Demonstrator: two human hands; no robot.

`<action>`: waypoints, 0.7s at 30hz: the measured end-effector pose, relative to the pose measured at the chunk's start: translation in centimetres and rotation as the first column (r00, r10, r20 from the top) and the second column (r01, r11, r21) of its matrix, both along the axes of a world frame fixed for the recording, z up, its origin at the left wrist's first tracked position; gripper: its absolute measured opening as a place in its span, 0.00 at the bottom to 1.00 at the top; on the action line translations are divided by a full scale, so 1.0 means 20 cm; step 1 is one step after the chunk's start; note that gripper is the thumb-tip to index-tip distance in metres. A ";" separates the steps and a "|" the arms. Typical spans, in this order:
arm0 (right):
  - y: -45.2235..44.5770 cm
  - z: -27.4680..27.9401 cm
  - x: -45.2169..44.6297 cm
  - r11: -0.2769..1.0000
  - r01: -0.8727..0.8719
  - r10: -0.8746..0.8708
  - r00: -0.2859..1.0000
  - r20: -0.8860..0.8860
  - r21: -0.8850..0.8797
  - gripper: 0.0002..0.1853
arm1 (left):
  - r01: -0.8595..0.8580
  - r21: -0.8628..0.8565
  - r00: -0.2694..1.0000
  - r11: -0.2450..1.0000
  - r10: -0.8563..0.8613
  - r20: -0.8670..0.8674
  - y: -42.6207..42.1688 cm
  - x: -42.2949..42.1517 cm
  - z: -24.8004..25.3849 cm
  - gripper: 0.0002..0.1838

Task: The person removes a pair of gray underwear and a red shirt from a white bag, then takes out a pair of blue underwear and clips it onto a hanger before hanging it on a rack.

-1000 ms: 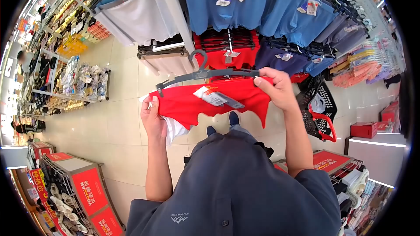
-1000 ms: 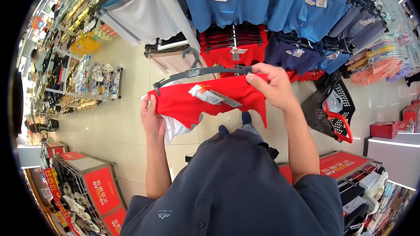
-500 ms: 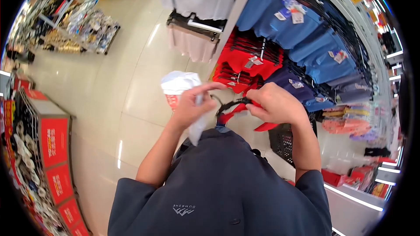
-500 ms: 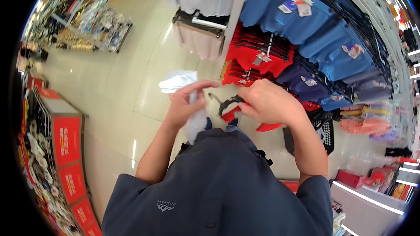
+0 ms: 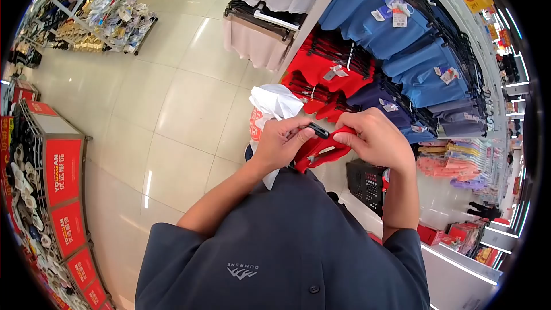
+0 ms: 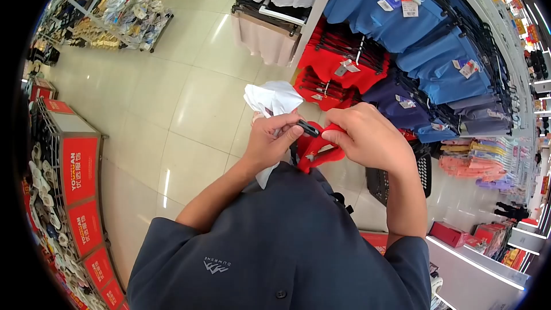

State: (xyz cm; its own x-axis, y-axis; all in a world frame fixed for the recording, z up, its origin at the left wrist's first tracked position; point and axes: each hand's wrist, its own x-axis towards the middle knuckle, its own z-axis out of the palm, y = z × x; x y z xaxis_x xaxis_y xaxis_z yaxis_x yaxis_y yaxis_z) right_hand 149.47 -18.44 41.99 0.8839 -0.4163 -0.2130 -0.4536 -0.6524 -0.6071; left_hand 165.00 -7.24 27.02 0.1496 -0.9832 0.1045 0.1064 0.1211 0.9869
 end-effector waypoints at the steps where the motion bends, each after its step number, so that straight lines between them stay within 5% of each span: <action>1: 0.02 0.01 -0.02 0.997 0.040 -0.041 0.999 -0.013 -0.062 0.11 | -0.033 0.001 0.999 0.999 0.033 0.021 -0.01 0.00 -0.01 0.09; 12: 0.09 -0.02 -0.08 0.972 0.116 -0.100 0.991 0.086 -0.205 0.08 | 0.033 -0.106 0.999 0.994 -0.031 0.020 -0.04 -0.05 0.05 0.10; 21: 0.08 0.02 -0.01 0.980 0.200 -0.200 0.979 -0.032 -0.011 0.08 | 0.025 -0.089 0.999 0.996 -0.023 0.028 -0.06 -0.07 0.00 0.08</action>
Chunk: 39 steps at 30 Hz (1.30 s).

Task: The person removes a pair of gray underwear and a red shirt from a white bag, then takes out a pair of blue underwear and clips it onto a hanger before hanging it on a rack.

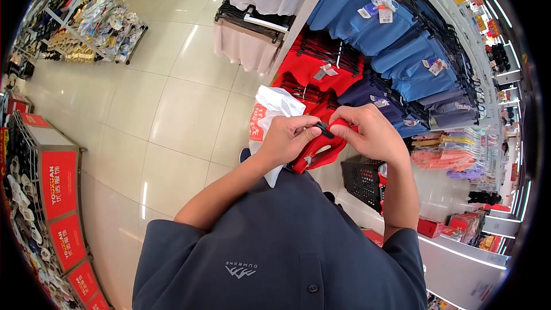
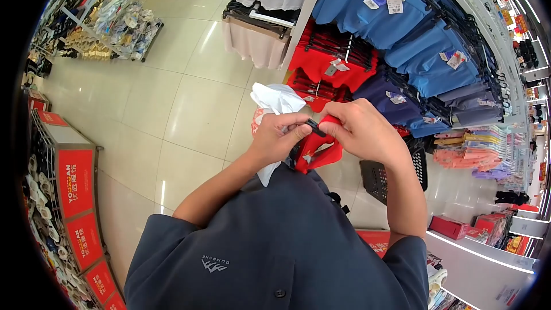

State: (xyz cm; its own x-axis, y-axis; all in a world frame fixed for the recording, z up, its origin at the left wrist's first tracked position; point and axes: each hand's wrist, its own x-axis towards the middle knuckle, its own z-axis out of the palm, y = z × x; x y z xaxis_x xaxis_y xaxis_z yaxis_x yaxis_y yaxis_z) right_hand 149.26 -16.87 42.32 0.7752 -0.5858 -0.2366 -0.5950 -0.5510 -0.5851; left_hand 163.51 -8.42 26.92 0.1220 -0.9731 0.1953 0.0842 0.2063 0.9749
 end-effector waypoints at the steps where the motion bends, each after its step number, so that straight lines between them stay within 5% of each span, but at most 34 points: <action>1: 0.00 -0.05 -0.01 0.996 -0.033 0.043 0.991 0.128 -0.077 0.08 | 0.011 0.005 1.000 1.000 -0.011 -0.015 0.00 -0.01 -0.01 0.08; 3: -0.01 -0.12 -0.02 0.986 -0.055 0.094 0.963 0.251 -0.158 0.08 | 0.023 0.009 0.999 1.000 -0.023 -0.030 0.00 -0.01 0.00 0.08; 5: -0.02 -0.17 -0.02 0.942 -0.192 0.164 0.979 -0.121 -0.275 0.10 | 0.024 0.015 0.998 1.000 -0.025 0.052 0.00 0.00 0.02 0.11; 8: -0.07 -0.15 -0.13 0.971 -0.002 0.020 0.997 0.073 -0.239 0.10 | -0.050 0.034 0.994 0.998 0.053 -0.099 -0.05 0.06 -0.03 0.15; 14: -0.12 -0.07 -0.57 0.797 0.600 -0.570 0.705 0.422 0.075 0.12 | -0.079 0.119 0.996 0.990 0.084 -0.036 0.01 0.34 -0.03 0.23; 16: -0.14 -0.18 -0.70 0.728 0.580 -0.672 0.495 0.551 0.366 0.11 | -0.093 0.155 0.993 0.983 0.102 -0.055 -0.01 0.35 -0.03 0.25; 17: -0.13 -0.23 -0.72 0.725 0.581 -0.674 0.489 0.554 0.370 0.11 | -0.042 0.182 0.998 0.982 0.049 -0.030 -0.02 0.34 -0.06 0.25; 19: -0.09 -0.29 -0.68 0.605 0.553 -0.773 0.234 0.590 0.573 0.09 | 0.024 0.135 0.996 0.991 -0.013 -0.083 -0.08 0.31 -0.11 0.23; 24: -0.05 -0.55 -0.79 0.557 0.386 -0.827 0.172 0.536 0.736 0.10 | -0.002 0.199 0.996 0.980 0.020 -0.088 -0.10 0.35 -0.02 0.15; 30: 0.01 -0.57 -0.73 0.495 0.475 -0.866 0.204 0.456 0.728 0.11 | -0.071 0.149 0.997 0.986 0.076 -0.031 -0.13 0.33 0.03 0.11; 34: -0.01 -0.59 -0.81 0.579 0.537 -0.811 0.458 0.365 0.613 0.08 | -0.080 0.179 0.983 0.981 0.108 -0.148 -0.11 0.28 0.03 0.09; 36: -0.03 -0.58 -0.81 0.587 0.550 -0.804 0.484 0.346 0.595 0.09 | -0.072 0.158 0.974 0.985 0.104 -0.202 -0.10 0.26 0.03 0.09; 38: -0.06 -0.58 -0.83 0.654 0.630 -0.756 0.558 0.343 0.419 0.10 | -0.046 0.167 0.978 0.985 0.078 -0.193 -0.09 0.25 0.04 0.08; 39: -0.07 -0.57 -0.78 0.708 0.678 -0.676 0.572 0.465 0.195 0.12 | -0.016 0.150 0.988 0.989 0.038 -0.151 -0.08 0.24 0.04 0.08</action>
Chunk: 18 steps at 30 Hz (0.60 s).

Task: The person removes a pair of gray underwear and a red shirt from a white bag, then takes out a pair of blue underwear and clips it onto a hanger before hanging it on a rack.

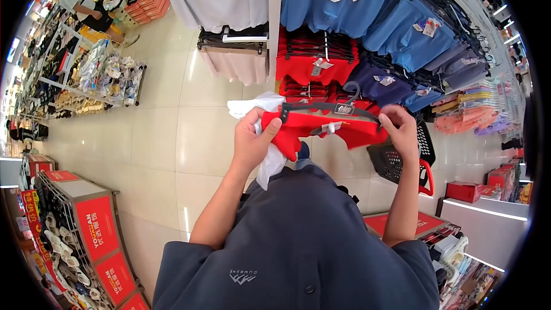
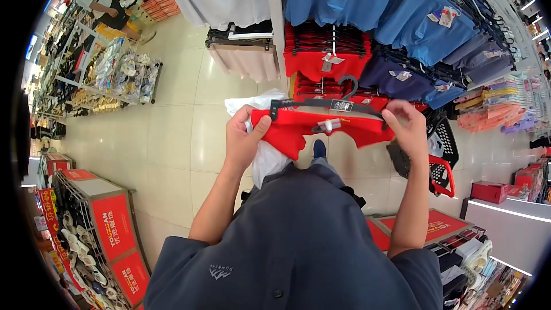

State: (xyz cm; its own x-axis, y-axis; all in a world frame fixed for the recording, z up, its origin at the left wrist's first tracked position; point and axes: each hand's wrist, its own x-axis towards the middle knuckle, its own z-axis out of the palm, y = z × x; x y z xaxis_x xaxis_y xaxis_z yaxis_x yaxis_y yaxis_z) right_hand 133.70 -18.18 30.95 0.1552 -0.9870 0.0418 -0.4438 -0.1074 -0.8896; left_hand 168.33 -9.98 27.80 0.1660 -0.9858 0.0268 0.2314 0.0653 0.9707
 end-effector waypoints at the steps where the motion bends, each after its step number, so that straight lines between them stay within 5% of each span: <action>1: 0.02 0.10 0.12 0.959 -0.016 -0.066 0.958 -0.280 -0.282 0.15 | 0.041 -0.010 0.998 0.999 -0.040 0.044 0.01 -0.01 0.00 0.08; 2: 0.04 0.16 0.25 0.907 -0.110 -0.033 0.944 -0.327 -0.407 0.18 | 0.051 0.017 0.997 0.999 -0.052 0.056 0.02 -0.04 0.02 0.08; 6: 0.08 -0.04 0.64 0.823 -0.557 0.525 0.821 -0.225 -0.113 0.13 | 0.125 0.055 0.958 0.991 -0.135 0.253 0.04 -0.08 -0.03 0.06; 7: 0.12 -0.07 0.70 0.834 -0.521 0.492 0.851 0.183 0.184 0.11 | 0.137 0.052 0.955 0.989 -0.146 0.258 0.05 -0.08 -0.05 0.06; 8: 0.12 -0.18 0.74 0.856 -0.511 0.517 0.848 0.119 -0.076 0.10 | 0.116 0.086 0.938 0.990 -0.138 0.319 0.06 -0.07 -0.06 0.05; 18: 0.14 -0.24 0.84 0.833 -0.514 0.530 0.848 0.026 -0.206 0.11 | -0.026 0.092 0.920 0.995 -0.012 0.393 0.14 -0.02 -0.18 0.06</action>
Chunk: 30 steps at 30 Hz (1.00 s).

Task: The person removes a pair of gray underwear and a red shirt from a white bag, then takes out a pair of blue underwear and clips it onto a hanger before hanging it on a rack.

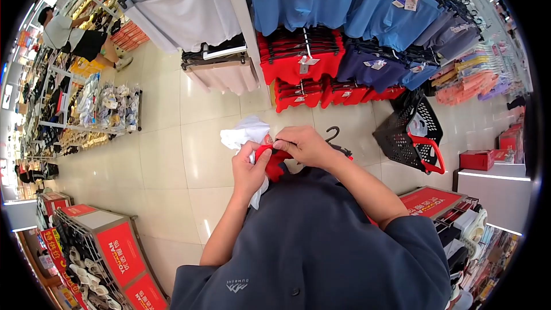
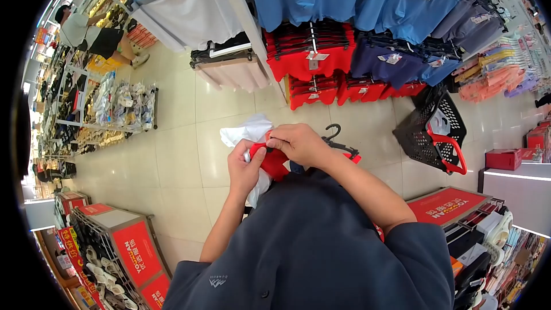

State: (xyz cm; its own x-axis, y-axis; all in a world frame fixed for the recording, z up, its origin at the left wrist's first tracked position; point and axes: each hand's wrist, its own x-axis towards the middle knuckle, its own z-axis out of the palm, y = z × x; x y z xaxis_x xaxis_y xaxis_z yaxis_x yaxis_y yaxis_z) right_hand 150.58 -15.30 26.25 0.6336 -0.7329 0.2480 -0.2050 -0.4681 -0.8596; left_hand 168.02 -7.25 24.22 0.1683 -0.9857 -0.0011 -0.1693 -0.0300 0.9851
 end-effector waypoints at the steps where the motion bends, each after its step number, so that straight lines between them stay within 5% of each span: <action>1: 0.00 0.00 0.00 1.000 0.005 -0.005 1.000 -0.010 -0.018 0.12 | -0.014 -0.018 1.000 1.000 0.014 0.005 0.00 0.00 -0.01 0.06; 4: -0.02 0.02 -0.01 1.000 -0.024 0.025 0.994 -0.108 0.007 0.12 | 0.016 0.087 0.991 0.996 -0.005 -0.132 -0.02 -0.01 0.02 0.06; 9: -0.06 0.13 -0.02 0.994 -0.077 0.042 0.930 -0.365 -0.082 0.12 | 0.150 0.138 0.985 0.979 -0.135 -0.111 -0.09 0.02 0.01 0.08; 13: -0.21 0.31 -0.35 0.858 0.291 -0.401 0.895 -0.197 -0.424 0.17 | -0.019 0.116 0.966 0.993 0.048 -0.256 -0.14 0.03 -0.03 0.09; 16: -0.32 0.16 -0.63 0.925 0.338 -0.377 0.868 -0.323 -0.172 0.16 | -0.097 0.166 0.909 0.981 0.156 -0.387 -0.20 0.01 -0.07 0.10; 18: -0.40 0.00 -0.71 0.908 0.005 0.128 0.949 -0.289 0.419 0.14 | -0.140 0.186 0.875 0.972 0.210 -0.436 -0.26 -0.01 -0.09 0.10; 25: -0.77 -0.14 -0.95 0.898 0.011 0.149 0.933 -0.327 0.440 0.10 | -0.286 0.283 0.881 0.915 0.367 -0.298 -0.39 0.00 -0.13 0.08; 30: -1.07 -0.40 -0.95 0.989 0.031 0.039 0.892 -0.450 0.147 0.11 | -0.436 0.310 0.819 0.845 0.515 -0.252 -0.41 0.01 -0.10 0.07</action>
State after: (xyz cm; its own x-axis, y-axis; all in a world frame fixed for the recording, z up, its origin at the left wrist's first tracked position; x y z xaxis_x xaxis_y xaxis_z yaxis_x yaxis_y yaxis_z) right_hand 131.56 -36.64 18.27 0.6540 -0.7362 -0.1743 -0.5847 -0.3456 -0.7339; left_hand 168.31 -15.39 22.23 0.5670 -0.7463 -0.3486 0.2412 -0.2542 0.9366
